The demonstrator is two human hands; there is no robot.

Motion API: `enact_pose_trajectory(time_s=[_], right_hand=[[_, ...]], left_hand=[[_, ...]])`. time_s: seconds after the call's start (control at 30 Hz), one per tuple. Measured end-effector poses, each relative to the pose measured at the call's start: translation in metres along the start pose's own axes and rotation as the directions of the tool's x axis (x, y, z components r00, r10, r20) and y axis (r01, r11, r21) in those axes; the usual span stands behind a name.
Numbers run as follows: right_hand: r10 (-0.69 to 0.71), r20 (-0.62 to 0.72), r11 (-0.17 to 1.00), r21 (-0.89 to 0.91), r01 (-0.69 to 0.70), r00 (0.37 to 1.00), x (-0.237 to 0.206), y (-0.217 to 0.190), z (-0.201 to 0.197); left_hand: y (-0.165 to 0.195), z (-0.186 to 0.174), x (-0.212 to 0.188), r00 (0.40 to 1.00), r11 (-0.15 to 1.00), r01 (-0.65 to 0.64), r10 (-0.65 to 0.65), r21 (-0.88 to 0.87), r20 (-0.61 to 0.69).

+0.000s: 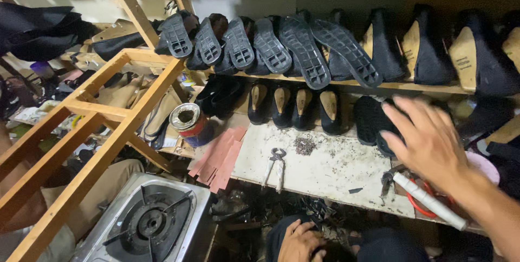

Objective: The person sits on the floor holding a black fabric shoe upper, heats it over a gas stove burner, then presses a rubber sole onto the heated shoe and trims the edge with a knife. They repeat the heating and pressing on a second shoe and place the finished pairs on a wooden rack.

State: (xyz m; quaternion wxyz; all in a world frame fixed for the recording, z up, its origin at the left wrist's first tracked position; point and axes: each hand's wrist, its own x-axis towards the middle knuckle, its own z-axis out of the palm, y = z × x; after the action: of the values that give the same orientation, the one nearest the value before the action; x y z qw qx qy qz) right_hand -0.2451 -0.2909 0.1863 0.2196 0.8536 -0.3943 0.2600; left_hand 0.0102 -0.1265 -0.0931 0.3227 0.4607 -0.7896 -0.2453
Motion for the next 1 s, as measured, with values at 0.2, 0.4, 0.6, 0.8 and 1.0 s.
enact_pose_trajectory(time_s=[0.2, 0.4, 0.6, 0.8, 1.0], right_hand=[[-0.063, -0.087, 0.998, -0.009, 0.062, 0.994, 0.098, -0.016, -0.004], [0.269, -0.055, 0.946, 0.203, -0.253, 0.962, 0.134, -0.039, 0.018], [-0.143, -0.114, 0.988, -0.069, 0.136, 0.983, 0.149, -0.082, 0.034], [-0.210, -0.071, 0.974, -0.104, 0.202, 0.975, 0.145, -0.076, 0.028], [-0.103, -0.266, 0.984, 0.115, 0.138, 0.958, 0.113, -0.060, -0.040]], left_hand=[[0.021, -0.114, 0.041, 0.969, 1.000, 0.022, -0.023, -0.004, -0.248], [0.022, -0.223, 0.122, 0.803, 0.908, -0.158, 0.347, 0.389, -0.484], [0.034, -0.282, 0.211, 0.756, 0.764, 0.061, 0.386, 0.643, -0.529], [0.036, -0.303, 0.241, 0.789, 0.613, 0.150, 0.399, 0.775, -0.468], [0.065, -0.315, 0.205, 0.713, 0.757, -0.022, 0.470, 0.653, -0.521]])
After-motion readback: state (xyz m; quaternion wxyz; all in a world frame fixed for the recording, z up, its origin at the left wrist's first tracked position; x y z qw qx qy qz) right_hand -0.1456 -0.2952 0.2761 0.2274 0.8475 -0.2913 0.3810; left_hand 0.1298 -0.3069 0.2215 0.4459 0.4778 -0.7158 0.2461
